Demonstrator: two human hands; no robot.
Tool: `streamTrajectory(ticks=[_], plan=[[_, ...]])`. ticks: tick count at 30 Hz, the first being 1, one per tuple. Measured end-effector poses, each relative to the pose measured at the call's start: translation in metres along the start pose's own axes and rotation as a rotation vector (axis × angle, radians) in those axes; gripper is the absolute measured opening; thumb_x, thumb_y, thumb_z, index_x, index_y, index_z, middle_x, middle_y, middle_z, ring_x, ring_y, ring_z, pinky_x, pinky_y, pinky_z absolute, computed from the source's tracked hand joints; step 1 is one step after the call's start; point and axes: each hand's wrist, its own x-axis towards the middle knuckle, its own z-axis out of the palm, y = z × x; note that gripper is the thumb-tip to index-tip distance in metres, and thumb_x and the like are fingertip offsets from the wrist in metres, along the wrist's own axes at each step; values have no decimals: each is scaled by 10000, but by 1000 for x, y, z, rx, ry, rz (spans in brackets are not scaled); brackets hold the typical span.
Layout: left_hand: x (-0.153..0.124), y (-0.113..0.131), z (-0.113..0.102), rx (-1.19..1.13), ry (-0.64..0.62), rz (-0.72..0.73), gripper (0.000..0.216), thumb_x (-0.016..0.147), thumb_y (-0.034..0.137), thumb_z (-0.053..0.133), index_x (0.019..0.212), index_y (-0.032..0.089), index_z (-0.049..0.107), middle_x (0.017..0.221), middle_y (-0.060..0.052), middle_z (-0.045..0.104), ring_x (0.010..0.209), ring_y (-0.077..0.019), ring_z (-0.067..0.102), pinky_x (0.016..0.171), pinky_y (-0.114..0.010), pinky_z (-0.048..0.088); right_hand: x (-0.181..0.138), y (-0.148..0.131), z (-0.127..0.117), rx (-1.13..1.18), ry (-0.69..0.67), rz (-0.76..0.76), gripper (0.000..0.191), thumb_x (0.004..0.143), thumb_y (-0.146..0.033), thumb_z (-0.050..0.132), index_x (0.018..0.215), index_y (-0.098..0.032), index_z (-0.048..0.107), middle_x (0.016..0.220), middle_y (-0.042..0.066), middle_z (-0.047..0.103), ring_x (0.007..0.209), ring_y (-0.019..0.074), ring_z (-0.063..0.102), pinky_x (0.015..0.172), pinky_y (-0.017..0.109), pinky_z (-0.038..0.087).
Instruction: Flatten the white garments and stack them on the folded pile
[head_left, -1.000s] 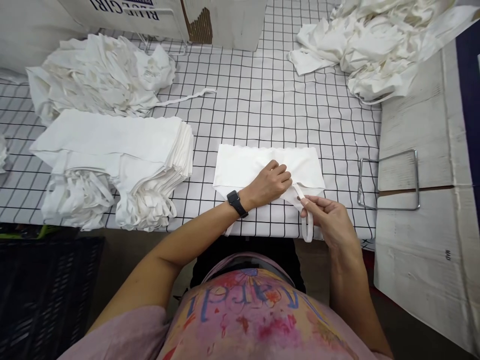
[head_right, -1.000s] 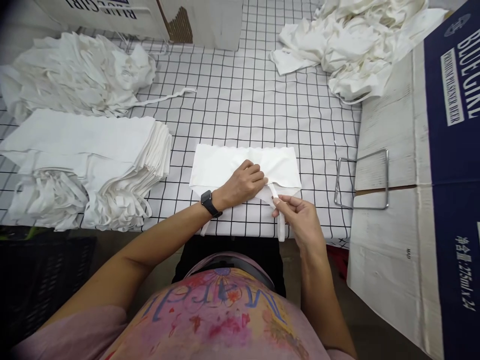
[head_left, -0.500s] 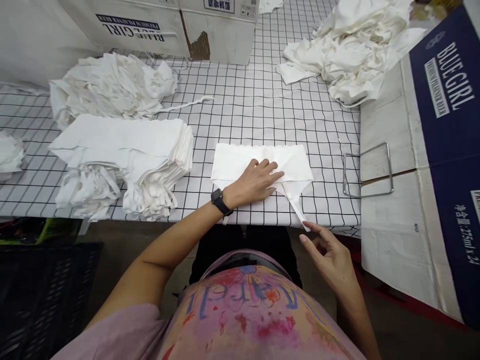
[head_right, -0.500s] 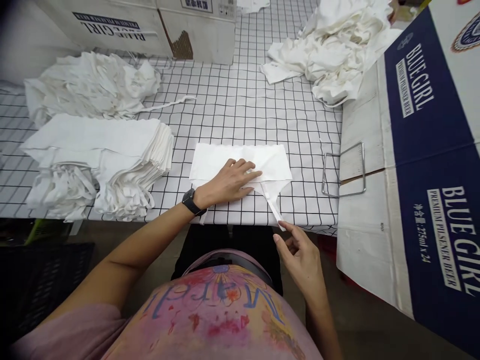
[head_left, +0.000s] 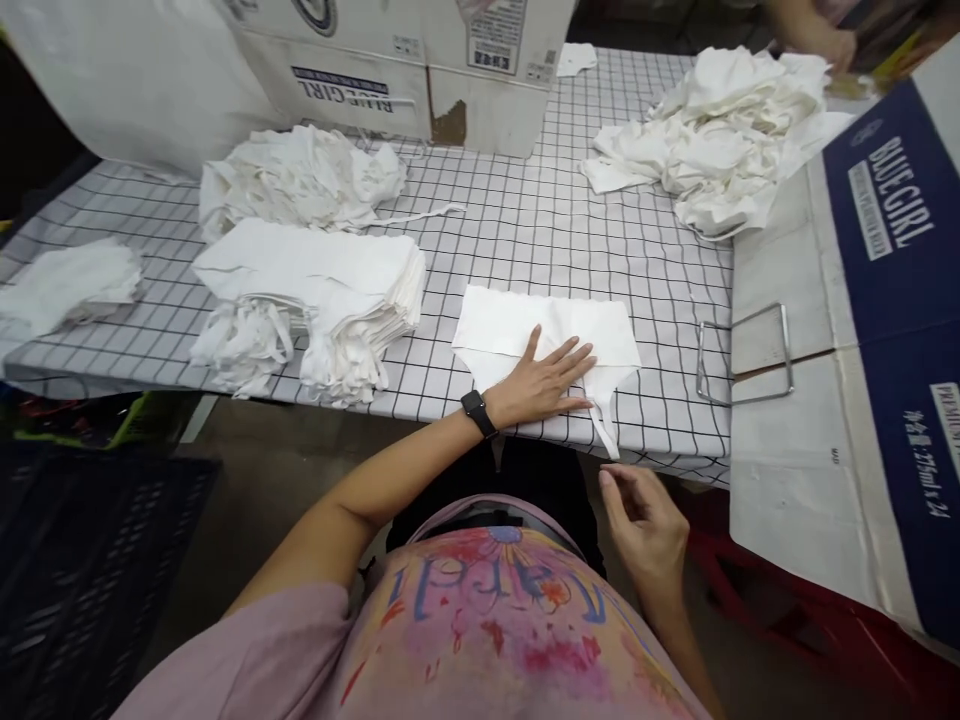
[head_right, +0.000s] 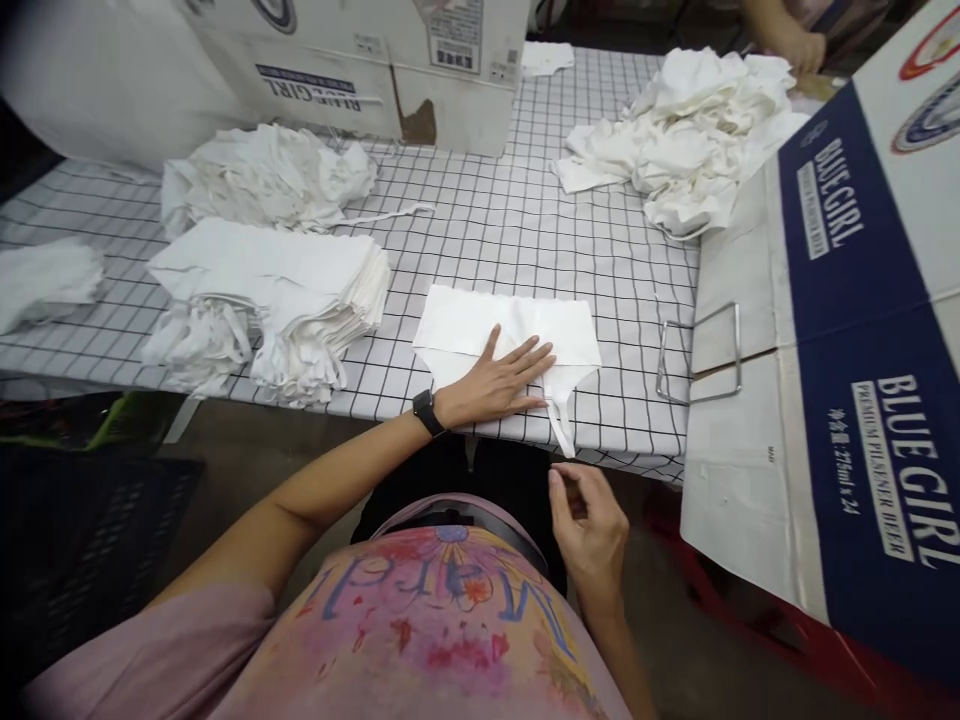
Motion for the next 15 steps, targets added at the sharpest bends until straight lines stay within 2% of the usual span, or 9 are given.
streamTrajectory(ticks=[3, 5, 6, 8, 11, 13, 15], plan=[[-18, 7, -4, 21, 70, -27, 577, 1093, 470, 354, 1578, 161, 395, 1682, -124, 329, 1590, -255, 276, 1313, -602, 163, 6, 6, 32, 121, -380, 49, 293, 957, -457, 584, 1025, -218, 738, 881, 80, 740, 657, 215, 677, 612, 335, 534], [-37, 5, -9, 27, 126, -85, 486, 1099, 351, 363, 1519, 140, 484, 1655, -130, 390, 1572, -239, 320, 1313, -505, 240, 16, 8, 64, 157, -524, 62, 343, 932, -452, 585, 1110, -194, 726, 884, 96, 752, 708, 244, 699, 661, 357, 548], [-49, 1, -12, 28, 147, -129, 457, 1093, 292, 366, 1495, 130, 511, 1641, -129, 416, 1564, -236, 337, 1310, -478, 257, 21, 7, 82, 165, -564, 54, 356, 909, -439, 601, 1116, -177, 723, 876, 107, 754, 753, 264, 708, 712, 379, 554], [-71, -12, -21, 28, 159, -233, 455, 1062, 177, 365, 1487, 118, 517, 1632, -121, 434, 1561, -248, 343, 1305, -490, 266, 29, 2, 116, 188, -627, 37, 318, 853, -420, 648, 1007, -154, 733, 842, 125, 755, 808, 292, 714, 794, 410, 550], [-96, -36, -35, 45, 82, -313, 609, 948, 8, 359, 1529, 152, 471, 1666, -89, 377, 1594, -287, 253, 1293, -615, 214, 36, -8, 157, 249, -700, 24, 299, 838, -432, 666, 935, -157, 735, 907, 133, 777, 810, 277, 729, 791, 390, 556], [-104, -48, -42, 54, -1, -281, 766, 848, -67, 355, 1558, 209, 435, 1688, -54, 331, 1614, -276, 187, 1288, -671, 135, 36, -15, 172, 288, -737, 6, 331, 850, -445, 660, 996, -162, 750, 957, 123, 785, 826, 269, 733, 784, 380, 558], [-105, -54, -44, 46, -74, -236, 871, 783, -94, 354, 1579, 257, 400, 1695, -24, 312, 1621, -247, 158, 1289, -680, 61, 33, -20, 175, 330, -773, -32, 340, 877, -456, 638, 1023, -179, 769, 990, 105, 790, 900, 270, 734, 838, 379, 551]])
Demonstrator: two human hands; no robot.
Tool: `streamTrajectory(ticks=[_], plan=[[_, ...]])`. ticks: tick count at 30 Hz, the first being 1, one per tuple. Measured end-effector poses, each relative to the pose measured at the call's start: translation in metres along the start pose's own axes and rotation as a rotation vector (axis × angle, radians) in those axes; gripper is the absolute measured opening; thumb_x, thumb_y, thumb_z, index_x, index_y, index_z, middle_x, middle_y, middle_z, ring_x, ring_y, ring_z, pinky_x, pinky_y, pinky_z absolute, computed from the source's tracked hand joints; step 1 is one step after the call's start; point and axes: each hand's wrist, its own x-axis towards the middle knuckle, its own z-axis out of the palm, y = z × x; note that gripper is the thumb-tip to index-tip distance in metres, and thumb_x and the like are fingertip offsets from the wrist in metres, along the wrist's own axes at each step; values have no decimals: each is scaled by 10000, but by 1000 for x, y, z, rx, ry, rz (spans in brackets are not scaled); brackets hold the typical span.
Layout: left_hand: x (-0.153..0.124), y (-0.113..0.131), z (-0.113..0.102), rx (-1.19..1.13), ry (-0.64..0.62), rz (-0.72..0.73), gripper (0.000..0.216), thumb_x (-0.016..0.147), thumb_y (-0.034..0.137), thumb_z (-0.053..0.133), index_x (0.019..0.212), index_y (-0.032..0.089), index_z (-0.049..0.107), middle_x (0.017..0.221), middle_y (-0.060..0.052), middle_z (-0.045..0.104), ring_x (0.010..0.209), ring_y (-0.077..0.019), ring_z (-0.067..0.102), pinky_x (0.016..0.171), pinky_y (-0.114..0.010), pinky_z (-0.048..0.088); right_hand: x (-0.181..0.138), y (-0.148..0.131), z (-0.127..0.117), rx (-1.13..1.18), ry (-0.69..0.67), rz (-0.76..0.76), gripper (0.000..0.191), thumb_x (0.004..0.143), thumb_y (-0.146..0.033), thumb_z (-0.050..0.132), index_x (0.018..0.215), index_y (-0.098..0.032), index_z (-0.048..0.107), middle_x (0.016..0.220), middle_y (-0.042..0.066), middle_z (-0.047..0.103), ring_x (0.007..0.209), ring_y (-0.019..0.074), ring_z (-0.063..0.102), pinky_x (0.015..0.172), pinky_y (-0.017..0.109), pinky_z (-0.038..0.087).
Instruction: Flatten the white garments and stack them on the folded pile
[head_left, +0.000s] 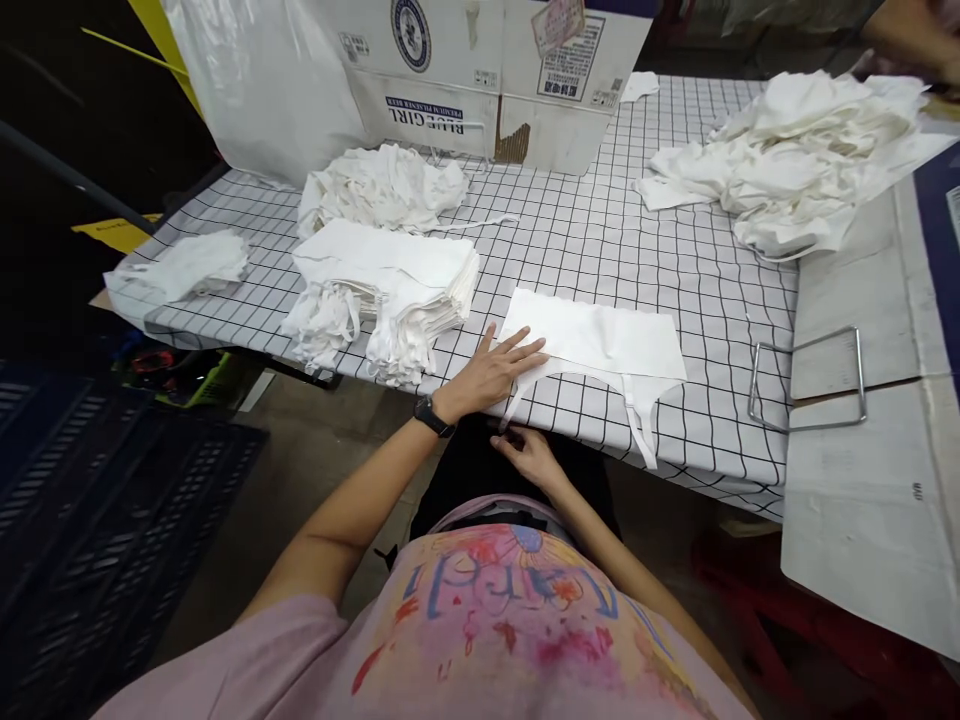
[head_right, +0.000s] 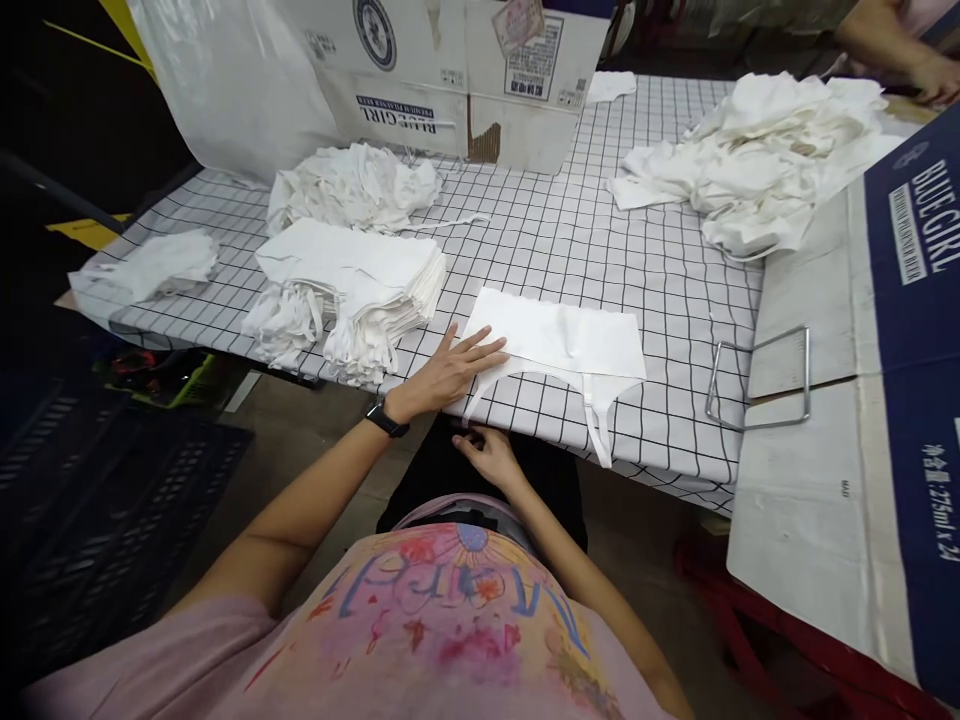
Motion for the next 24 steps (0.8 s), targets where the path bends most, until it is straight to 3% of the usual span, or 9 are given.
streamTrajectory(ticks=[4, 9, 13, 16, 21, 24], plan=[[4, 0, 2, -34, -80, -4, 891, 782, -95, 324, 1589, 278, 379, 1694, -1, 317, 1613, -237, 197, 1280, -693, 31, -29, -13, -11, 32, -73, -70, 383, 962, -502, 559, 902, -205, 792, 969, 72, 795, 976, 259, 724, 916, 359, 520], [4, 3, 8, -60, -36, -31, 769, 890, -55, 287, 1575, 271, 409, 1682, -3, 345, 1601, -239, 239, 1280, -684, 86, -92, -36, -44, 24, -99, -42, 442, 1028, -519, 502, 862, -201, 760, 866, 45, 762, 841, 214, 697, 800, 309, 495], [2, 3, 19, -62, 77, -25, 495, 1081, 222, 307, 1554, 268, 448, 1659, -20, 394, 1589, -245, 277, 1285, -672, 87, -128, -45, -57, 48, -43, 53, 439, 1006, -551, 541, 898, -194, 774, 1002, 81, 782, 959, 250, 711, 847, 323, 508], [2, 4, 24, -50, 124, -33, 480, 1102, 388, 335, 1555, 276, 450, 1658, -28, 395, 1589, -250, 275, 1294, -653, 65, -143, -41, -56, 77, -14, 100, 438, 981, -572, 580, 1003, -191, 795, 1107, 108, 782, 1042, 280, 712, 898, 352, 522], [3, 8, 22, -32, 99, -65, 480, 1101, 410, 335, 1550, 289, 455, 1661, -17, 389, 1589, -251, 274, 1291, -656, 74, -158, -44, -54, 139, 123, 75, 547, 952, -547, 644, 1354, -176, 662, 922, 88, 788, 850, 234, 718, 791, 343, 537], [3, 10, 21, -32, 96, -66, 479, 1097, 411, 349, 1545, 286, 462, 1658, -24, 394, 1586, -264, 281, 1278, -686, 72, -166, -61, -57, 166, 139, 45, 420, 956, -501, 661, 1236, -194, 723, 824, 59, 768, 754, 188, 684, 730, 304, 517]])
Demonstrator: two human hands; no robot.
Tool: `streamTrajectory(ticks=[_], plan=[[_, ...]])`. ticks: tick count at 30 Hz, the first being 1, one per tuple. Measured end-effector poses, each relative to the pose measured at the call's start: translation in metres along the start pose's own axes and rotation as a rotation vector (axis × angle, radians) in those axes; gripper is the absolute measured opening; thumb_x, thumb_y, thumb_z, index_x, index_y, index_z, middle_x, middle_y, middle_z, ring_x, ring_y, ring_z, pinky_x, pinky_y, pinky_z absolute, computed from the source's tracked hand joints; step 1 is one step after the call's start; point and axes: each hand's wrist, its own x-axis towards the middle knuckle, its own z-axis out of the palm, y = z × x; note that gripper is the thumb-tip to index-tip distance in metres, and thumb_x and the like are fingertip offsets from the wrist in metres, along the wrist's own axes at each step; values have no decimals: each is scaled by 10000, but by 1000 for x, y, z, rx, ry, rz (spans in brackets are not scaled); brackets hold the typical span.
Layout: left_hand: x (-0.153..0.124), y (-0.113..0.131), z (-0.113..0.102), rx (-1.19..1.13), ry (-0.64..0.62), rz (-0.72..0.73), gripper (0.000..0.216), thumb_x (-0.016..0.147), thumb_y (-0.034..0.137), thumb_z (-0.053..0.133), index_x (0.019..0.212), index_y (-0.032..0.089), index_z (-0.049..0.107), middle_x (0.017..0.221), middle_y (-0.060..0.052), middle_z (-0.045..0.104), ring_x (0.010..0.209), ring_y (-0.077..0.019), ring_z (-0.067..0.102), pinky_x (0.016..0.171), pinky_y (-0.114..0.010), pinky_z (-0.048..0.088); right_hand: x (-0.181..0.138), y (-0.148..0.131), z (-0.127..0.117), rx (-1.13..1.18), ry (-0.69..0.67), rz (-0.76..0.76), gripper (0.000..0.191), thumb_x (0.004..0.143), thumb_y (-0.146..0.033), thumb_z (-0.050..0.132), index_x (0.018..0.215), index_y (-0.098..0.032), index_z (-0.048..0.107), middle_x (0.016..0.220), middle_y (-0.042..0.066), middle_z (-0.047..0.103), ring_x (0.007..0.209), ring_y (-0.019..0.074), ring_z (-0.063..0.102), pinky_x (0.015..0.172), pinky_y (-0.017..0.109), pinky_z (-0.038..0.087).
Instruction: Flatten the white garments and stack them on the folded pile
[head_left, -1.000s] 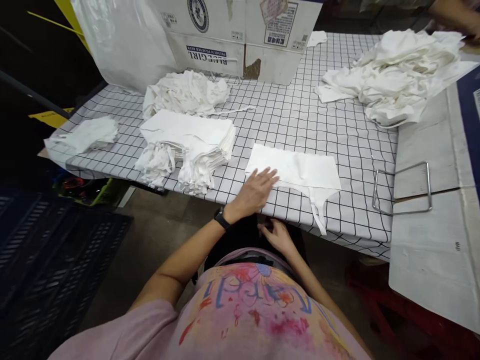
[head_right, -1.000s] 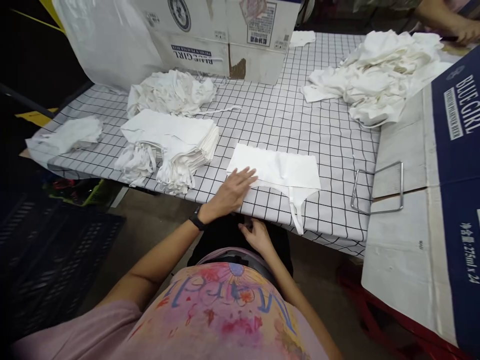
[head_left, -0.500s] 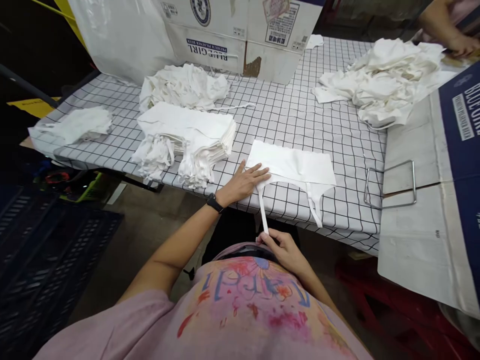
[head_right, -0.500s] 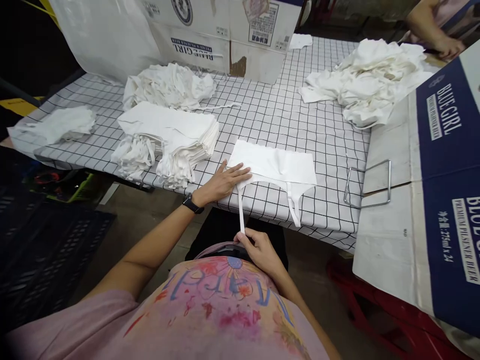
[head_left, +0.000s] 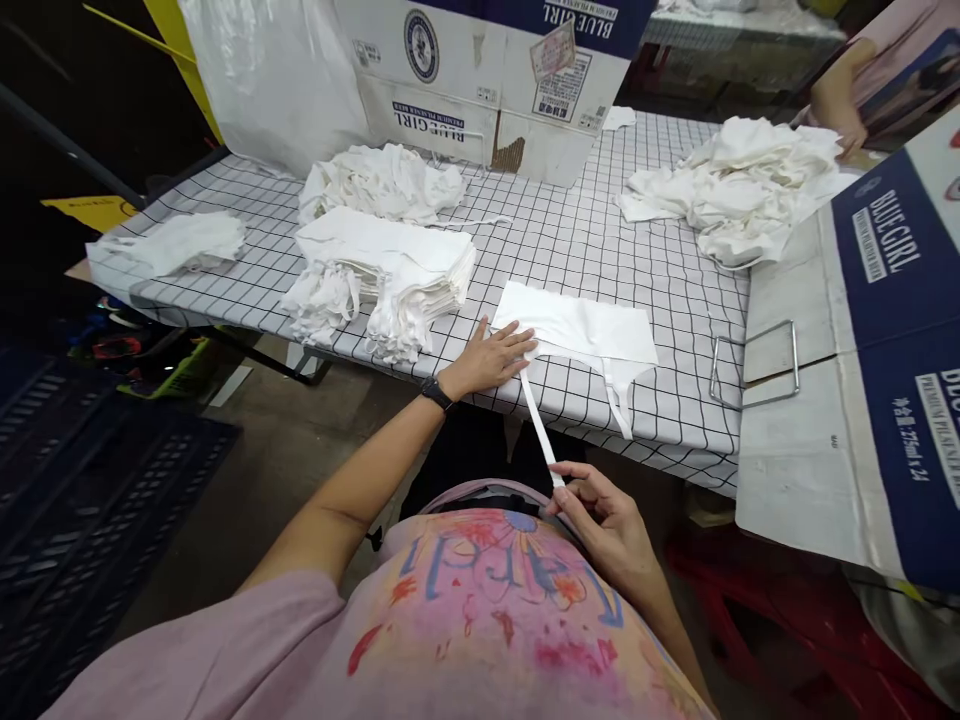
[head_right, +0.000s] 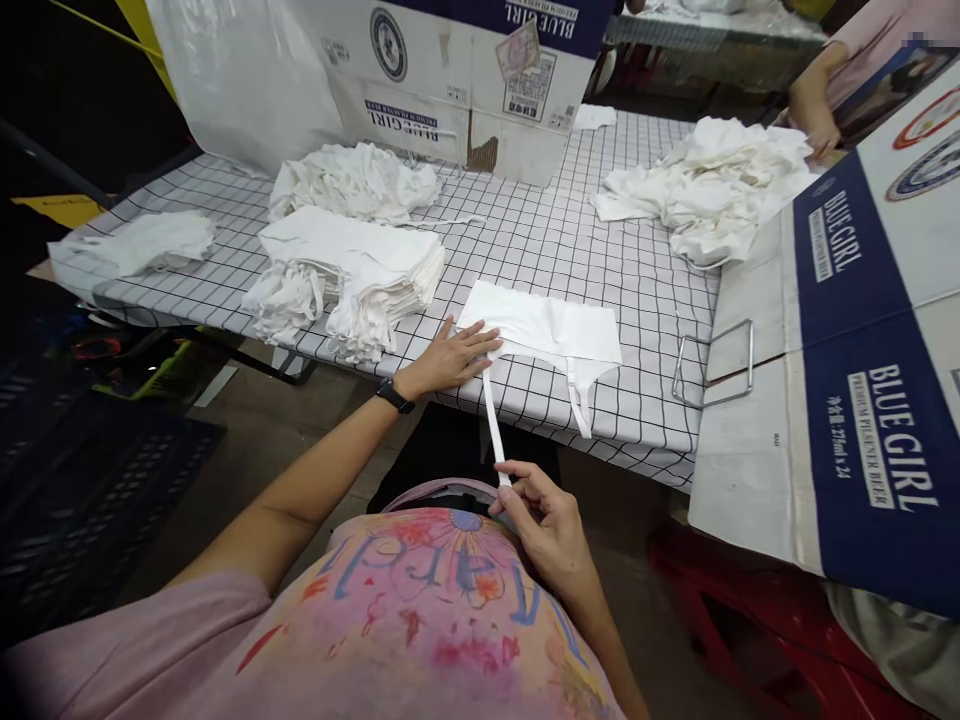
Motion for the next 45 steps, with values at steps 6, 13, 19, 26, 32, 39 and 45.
streamTrajectory(ticks=[6, 13, 19, 26, 32, 39, 45], plan=[[1, 1, 1, -9, 21, -12, 468, 1091, 398, 371, 1526, 269, 487, 1640, -56, 428, 1576, -301, 303, 1255, -725, 117, 7, -27, -1, 287, -108, -39, 277, 961, -402, 666, 1134, -247, 817, 976, 91, 804, 572, 86, 503, 566, 250, 424], [-21, 39, -3, -485, 444, 32, 322, 1043, 279, 495, 1310, 220, 665, 1351, -97, 701, 1371, -240, 584, 1182, -500, 443, 59, -41, 2, 490, -10, -185, 347, 838, -306, 771, 1183, -304, 804, 1080, 90, 797, 462, 42, 341, 436, 250, 309], [-56, 80, -25, -811, 545, 18, 263, 976, 179, 581, 1213, 218, 688, 1132, -71, 739, 1076, -179, 689, 976, -339, 559, 78, -36, 10, 422, 154, -142, 284, 876, -446, 765, 1036, -221, 831, 893, 76, 789, 425, 31, 309, 402, 242, 250], [-50, 85, -24, -883, 507, -14, 166, 945, 251, 662, 1089, 214, 736, 1028, -72, 719, 962, -178, 690, 875, -333, 582, 92, -29, 11, 181, 183, -200, 350, 901, -526, 707, 917, -195, 821, 800, 50, 702, 669, 153, 574, 609, 276, 471], [-43, 80, -16, -878, 512, -115, 82, 934, 231, 674, 922, 210, 752, 935, -49, 736, 883, -165, 705, 810, -310, 582, 102, -21, 11, 116, 183, -176, 350, 892, -530, 710, 940, -202, 824, 871, 65, 706, 746, 176, 613, 635, 283, 485], [-21, 51, -16, -770, 459, -61, 127, 969, 245, 630, 876, 190, 696, 938, -56, 733, 903, -168, 695, 836, -318, 571, 120, -21, 8, 306, 206, 2, 409, 803, -539, 805, 967, -164, 812, 765, 51, 723, 565, 114, 550, 517, 248, 445], [29, -3, -6, -263, 285, 43, 212, 971, 172, 586, 1144, 159, 708, 1213, -108, 717, 1164, -247, 621, 1012, -435, 524, 144, -21, 1, 336, 247, 32, 373, 762, -514, 833, 858, -156, 794, 695, 34, 688, 517, 99, 475, 470, 244, 372]])
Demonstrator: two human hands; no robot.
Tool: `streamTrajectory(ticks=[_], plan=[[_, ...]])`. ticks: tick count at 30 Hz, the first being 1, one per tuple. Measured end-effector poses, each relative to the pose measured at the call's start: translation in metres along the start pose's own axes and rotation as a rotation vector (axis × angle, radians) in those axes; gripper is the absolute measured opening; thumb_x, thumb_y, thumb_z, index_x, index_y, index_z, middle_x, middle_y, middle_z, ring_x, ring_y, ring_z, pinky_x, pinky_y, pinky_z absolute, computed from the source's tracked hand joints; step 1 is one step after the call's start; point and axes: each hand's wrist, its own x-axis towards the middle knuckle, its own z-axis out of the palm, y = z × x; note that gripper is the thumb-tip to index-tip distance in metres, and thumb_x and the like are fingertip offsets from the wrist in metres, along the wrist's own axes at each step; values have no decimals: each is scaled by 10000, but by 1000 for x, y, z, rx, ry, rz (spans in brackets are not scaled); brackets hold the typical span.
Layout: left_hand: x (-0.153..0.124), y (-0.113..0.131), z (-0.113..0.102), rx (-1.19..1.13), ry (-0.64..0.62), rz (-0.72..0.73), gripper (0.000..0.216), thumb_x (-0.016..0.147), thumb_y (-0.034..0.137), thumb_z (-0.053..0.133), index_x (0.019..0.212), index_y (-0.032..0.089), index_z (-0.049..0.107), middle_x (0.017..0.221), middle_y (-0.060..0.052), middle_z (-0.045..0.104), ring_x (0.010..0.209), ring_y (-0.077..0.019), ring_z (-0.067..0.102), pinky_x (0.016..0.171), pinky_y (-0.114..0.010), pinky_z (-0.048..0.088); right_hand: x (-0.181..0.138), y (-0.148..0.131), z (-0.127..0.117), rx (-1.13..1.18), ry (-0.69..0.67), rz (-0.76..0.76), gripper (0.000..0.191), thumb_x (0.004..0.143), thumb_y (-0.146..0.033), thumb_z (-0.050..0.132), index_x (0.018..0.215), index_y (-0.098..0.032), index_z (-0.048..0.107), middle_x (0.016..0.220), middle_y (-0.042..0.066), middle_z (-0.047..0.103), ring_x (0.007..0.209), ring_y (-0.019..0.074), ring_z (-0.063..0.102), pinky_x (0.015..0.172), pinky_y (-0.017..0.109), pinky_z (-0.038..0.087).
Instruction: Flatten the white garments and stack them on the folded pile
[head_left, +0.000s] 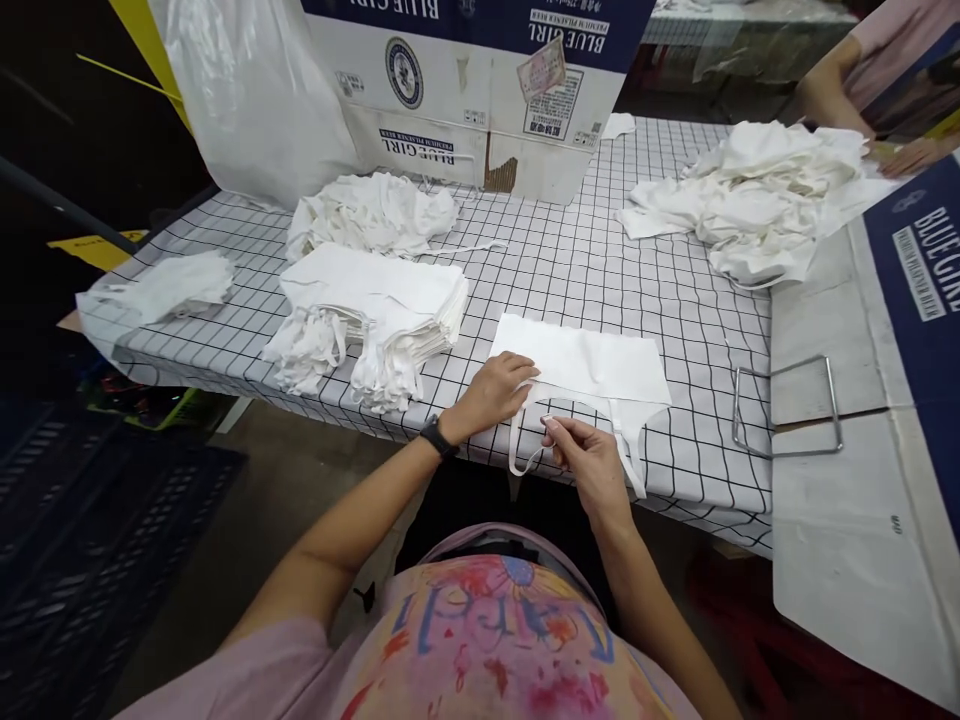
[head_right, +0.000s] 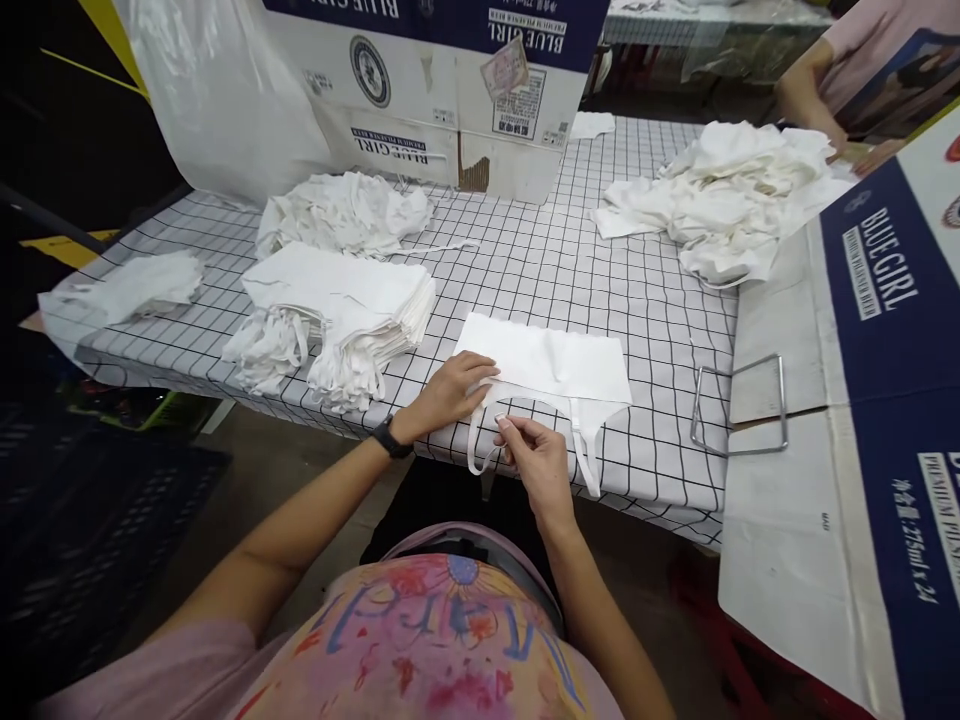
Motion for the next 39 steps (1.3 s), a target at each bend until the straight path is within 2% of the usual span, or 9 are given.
streamTrajectory(ticks=[3, 6, 11, 14, 17, 25, 31, 39], plan=[[19, -13, 2, 132, -179, 49, 205, 995, 189, 556, 1117, 168, 720, 1226, -91, 719, 1168, -256, 603, 961, -426, 518, 11, 0, 1, 29, 11, 8, 347, 762, -493, 828, 836, -156, 790, 676, 25, 668, 500, 94, 443, 454, 247, 333], [29, -16, 2, 198, -226, 69, 198, 1003, 201, 546, 1053, 167, 734, 1173, -85, 720, 1117, -250, 596, 896, -400, 495, 21, -2, 3, 45, 32, 24, 335, 738, -472, 837, 828, -153, 791, 659, 21, 661, 487, 87, 419, 446, 247, 298], [33, -26, 9, 111, -160, 44, 185, 976, 159, 573, 1004, 175, 755, 1101, -80, 723, 1058, -230, 599, 868, -381, 479, 38, -10, 10, 12, 75, 42, 340, 710, -467, 828, 783, -140, 775, 609, 6, 630, 466, 67, 308, 448, 259, 243], [34, -33, 14, -40, -69, -35, 116, 950, 207, 657, 943, 189, 771, 1032, -60, 729, 983, -206, 614, 867, -375, 494, 49, -12, 16, -11, 83, 38, 309, 717, -449, 807, 747, -146, 756, 612, 2, 618, 476, 71, 291, 456, 266, 221], [36, -35, 15, -113, -41, -66, 96, 933, 235, 694, 888, 190, 766, 963, -39, 742, 951, -194, 628, 854, -369, 487, 58, -14, 20, -35, 100, 36, 277, 739, -422, 784, 709, -150, 740, 605, -4, 590, 487, 75, 289, 470, 271, 208], [37, -28, 8, 35, -60, 97, 206, 1001, 239, 569, 861, 196, 714, 938, -47, 744, 1003, -219, 617, 921, -424, 410, 69, -20, 16, -118, 97, 15, 308, 777, -403, 760, 606, -164, 670, 580, -19, 534, 519, 86, 315, 500, 275, 237], [36, -26, 7, 158, -60, 241, 295, 1043, 196, 487, 799, 180, 652, 871, -53, 705, 994, -218, 575, 922, -409, 378, 75, -20, 10, -195, 80, 29, 304, 752, -434, 782, 666, -147, 726, 593, -7, 572, 523, 91, 360, 510, 274, 262], [38, -21, 2, 191, -104, 270, 348, 1049, 142, 435, 751, 179, 612, 838, -61, 671, 966, -214, 555, 914, -397, 385, 82, -26, 6, -206, -8, 33, 328, 756, -418, 765, 584, -161, 655, 554, -15, 530, 522, 92, 353, 505, 274, 257]])
